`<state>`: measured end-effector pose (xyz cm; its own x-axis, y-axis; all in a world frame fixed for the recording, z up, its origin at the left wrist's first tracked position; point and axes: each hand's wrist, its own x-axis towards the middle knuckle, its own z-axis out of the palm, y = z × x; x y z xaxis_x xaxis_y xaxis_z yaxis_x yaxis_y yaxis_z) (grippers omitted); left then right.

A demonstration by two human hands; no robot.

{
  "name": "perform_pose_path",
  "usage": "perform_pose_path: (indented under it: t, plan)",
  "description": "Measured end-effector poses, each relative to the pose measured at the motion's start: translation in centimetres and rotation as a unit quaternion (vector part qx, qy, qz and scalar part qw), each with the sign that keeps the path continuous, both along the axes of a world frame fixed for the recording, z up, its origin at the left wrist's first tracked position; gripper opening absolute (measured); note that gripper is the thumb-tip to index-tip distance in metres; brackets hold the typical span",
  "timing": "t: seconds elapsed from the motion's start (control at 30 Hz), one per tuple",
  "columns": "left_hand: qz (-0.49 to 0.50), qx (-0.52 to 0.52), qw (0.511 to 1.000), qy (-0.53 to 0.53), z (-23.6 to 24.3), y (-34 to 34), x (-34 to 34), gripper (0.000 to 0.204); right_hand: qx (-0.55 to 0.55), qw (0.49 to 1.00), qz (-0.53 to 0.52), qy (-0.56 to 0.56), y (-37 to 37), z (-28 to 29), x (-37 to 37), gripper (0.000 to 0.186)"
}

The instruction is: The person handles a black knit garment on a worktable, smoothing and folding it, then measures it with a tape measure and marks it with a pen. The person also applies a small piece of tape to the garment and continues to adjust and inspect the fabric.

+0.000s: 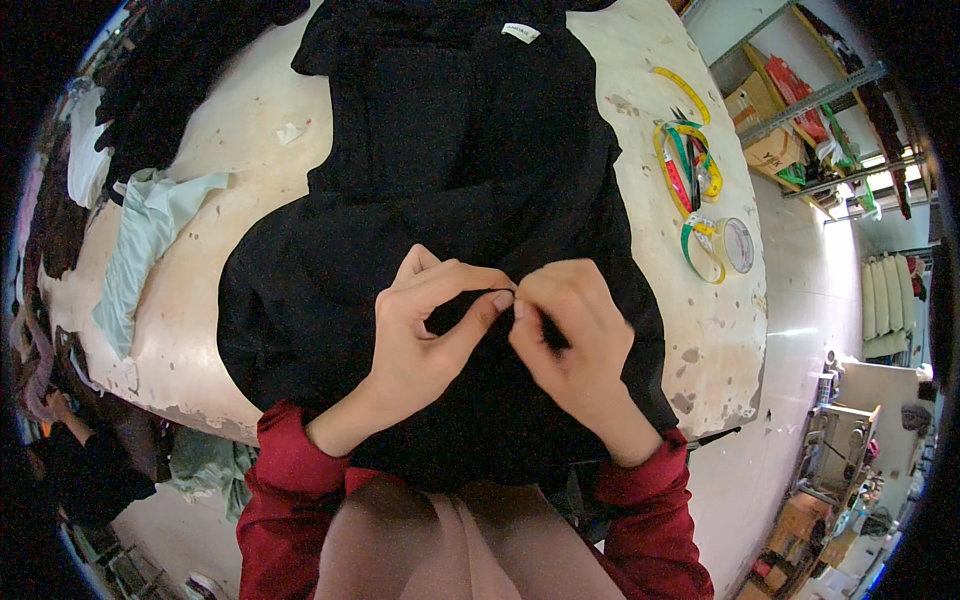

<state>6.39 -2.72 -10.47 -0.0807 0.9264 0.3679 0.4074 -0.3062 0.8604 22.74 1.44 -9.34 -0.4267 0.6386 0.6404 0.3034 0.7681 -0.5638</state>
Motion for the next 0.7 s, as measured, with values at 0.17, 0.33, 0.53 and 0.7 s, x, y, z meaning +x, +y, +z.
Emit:
perform_pose_path:
  t: [0.17, 0.33, 0.53, 0.7]
  plan:
    - [-0.01, 0.06, 0.997, 0.045, -0.1, -0.2, 0.2, 0.011, -0.038, 0.999, -0.033, 0.009, -0.3, 0.1, -0.2, 0.02]
    - [0.005, -0.042, 0.999, -0.016, 0.5, 0.5, -0.1, 0.009, -0.319, 0.941, -0.056, 0.101, 0.3, 0.5, 0.6, 0.008]
    - [0.012, -0.089, 0.993, -0.083, 1.5, 0.5, -1.8, 0.009, -0.345, 0.928, -0.052, 0.133, 0.6, 1.8, 1.6, 0.006]
    - [0.016, -0.019, 0.999, -0.043, 1.2, 0.3, -1.5, 0.009, -0.314, 0.942, -0.022, 0.118, 0.6, 1.7, 1.8, 0.01]
